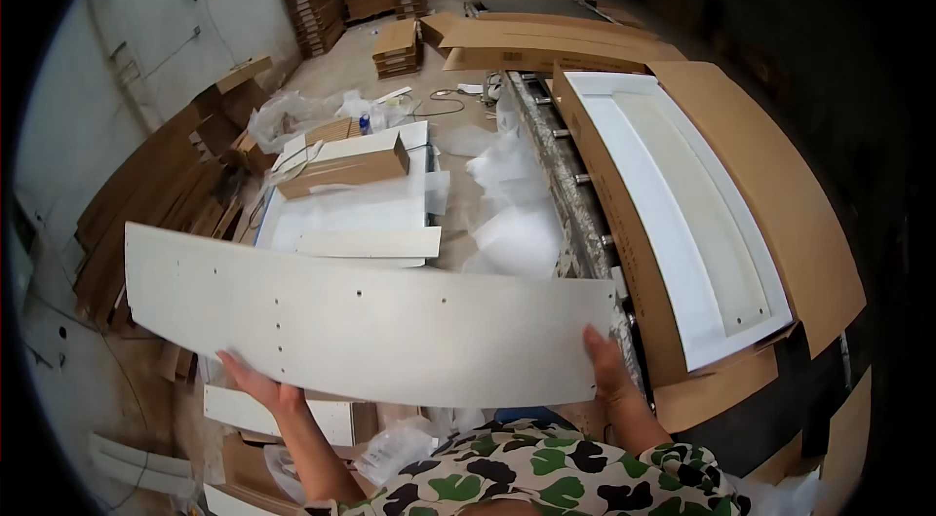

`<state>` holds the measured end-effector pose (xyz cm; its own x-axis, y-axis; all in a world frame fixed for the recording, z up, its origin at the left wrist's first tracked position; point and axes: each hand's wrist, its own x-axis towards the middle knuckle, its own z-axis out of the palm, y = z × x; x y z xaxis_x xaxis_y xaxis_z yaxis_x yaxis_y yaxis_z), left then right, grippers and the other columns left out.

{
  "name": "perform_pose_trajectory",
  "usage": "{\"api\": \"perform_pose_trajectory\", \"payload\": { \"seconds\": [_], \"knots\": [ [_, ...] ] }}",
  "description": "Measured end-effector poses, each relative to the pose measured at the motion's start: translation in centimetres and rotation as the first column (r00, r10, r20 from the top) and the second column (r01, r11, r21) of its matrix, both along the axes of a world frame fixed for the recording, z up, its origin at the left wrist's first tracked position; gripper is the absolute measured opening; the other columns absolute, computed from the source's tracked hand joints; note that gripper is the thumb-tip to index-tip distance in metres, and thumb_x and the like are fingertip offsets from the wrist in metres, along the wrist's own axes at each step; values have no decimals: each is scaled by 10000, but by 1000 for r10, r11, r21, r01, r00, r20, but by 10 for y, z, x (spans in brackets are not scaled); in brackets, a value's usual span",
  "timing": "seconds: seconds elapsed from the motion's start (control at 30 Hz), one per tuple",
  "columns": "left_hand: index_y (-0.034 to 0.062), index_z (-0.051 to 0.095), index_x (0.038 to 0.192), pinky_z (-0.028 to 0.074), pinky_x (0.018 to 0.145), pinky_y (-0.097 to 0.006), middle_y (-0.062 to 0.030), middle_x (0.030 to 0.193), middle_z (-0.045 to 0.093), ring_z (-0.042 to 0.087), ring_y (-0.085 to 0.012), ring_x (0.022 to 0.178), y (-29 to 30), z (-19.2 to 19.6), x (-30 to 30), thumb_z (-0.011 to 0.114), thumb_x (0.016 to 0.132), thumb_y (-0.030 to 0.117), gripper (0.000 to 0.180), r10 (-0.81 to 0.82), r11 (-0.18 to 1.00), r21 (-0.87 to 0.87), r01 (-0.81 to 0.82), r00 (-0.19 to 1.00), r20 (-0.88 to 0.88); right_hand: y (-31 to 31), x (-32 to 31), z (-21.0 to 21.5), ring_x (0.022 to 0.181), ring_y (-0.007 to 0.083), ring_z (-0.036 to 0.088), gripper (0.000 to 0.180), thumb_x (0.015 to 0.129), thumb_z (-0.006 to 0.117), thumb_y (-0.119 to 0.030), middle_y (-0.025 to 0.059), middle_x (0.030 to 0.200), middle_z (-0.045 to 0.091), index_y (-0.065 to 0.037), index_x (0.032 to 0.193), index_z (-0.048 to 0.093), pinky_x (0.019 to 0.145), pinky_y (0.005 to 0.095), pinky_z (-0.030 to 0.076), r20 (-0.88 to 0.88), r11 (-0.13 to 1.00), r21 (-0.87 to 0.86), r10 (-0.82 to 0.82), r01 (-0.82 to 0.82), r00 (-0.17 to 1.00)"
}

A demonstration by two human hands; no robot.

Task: The person places white furniture panels into a large cardboard box lined with foam, wraps the panels in plastic sheeting, and then closes the box.

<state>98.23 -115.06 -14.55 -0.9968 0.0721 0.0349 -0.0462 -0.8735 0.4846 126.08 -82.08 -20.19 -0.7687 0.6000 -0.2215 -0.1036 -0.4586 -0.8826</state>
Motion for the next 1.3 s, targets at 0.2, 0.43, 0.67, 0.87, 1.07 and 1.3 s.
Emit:
{"api": "perform_pose_trajectory", "payload": {
  "seconds": [0.2, 0.43, 0.67, 0.87, 1.07, 1.3],
  "knots": [
    [77, 285, 1355, 337, 998, -412, -77, 1358, 359, 393, -290, 1193, 176, 52, -32, 412, 873, 537, 678, -338, 937, 2, 349, 907, -252, 82, 31, 43, 951, 199, 542, 435, 924, 432, -285, 145, 1061, 552, 62, 1185, 442, 841, 305, 432, -39, 905, 125, -404, 406, 914],
    [2, 434, 1228, 437, 908, -373, -137, 1182, 527, 531, -266, 1051, 370, 42, -74, 446, 906, 371, 490, -453, 891, -87, 445, 885, -113, 104, 125, 4, 929, 198, 558, 503, 955, 355, -351, 139, 1079, 560, 79, 1205, 435, 814, 291, 445, 2, 472, 322, -867, 821, 498],
    [-3, 491, 1136, 508, 775, -317, -100, 1050, 594, 603, -209, 907, 558, -3, -2, 503, 900, 328, 407, -871, 360, -294, 886, 432, 235, 69, 201, 13, 950, 237, 568, 545, 951, 344, -380, 165, 1113, 559, 96, 1190, 458, 810, 312, 453, 270, 340, 451, -933, 825, 236],
    [-40, 433, 1179, 531, 748, -387, -133, 1110, 551, 593, -243, 945, 677, -40, 56, 481, 913, 305, 439, -888, 30, -315, 949, 170, 428, 81, 217, 5, 928, 233, 577, 550, 947, 364, -384, 158, 1104, 565, 99, 1192, 454, 793, 294, 457, 297, 169, 294, -952, 941, 78],
    [-78, 411, 1167, 514, 772, -459, -183, 1104, 527, 580, -320, 956, 751, -91, 28, 399, 923, 216, 383, -785, 127, -281, 951, 269, 558, 141, 154, 20, 943, 254, 582, 563, 937, 385, -386, 183, 1090, 570, 123, 1163, 467, 801, 319, 461, 440, 173, 388, -898, 905, -17],
    [-93, 437, 1116, 418, 885, -477, -200, 1056, 527, 515, -327, 1056, 736, -80, -1, 504, 826, 153, 386, -752, -2, -542, 840, 356, 555, 184, 124, -23, 928, 258, 580, 585, 935, 383, -399, 182, 1101, 556, 128, 1182, 435, 802, 322, 462, 505, 283, 339, -860, 897, 80]
  ]
}}
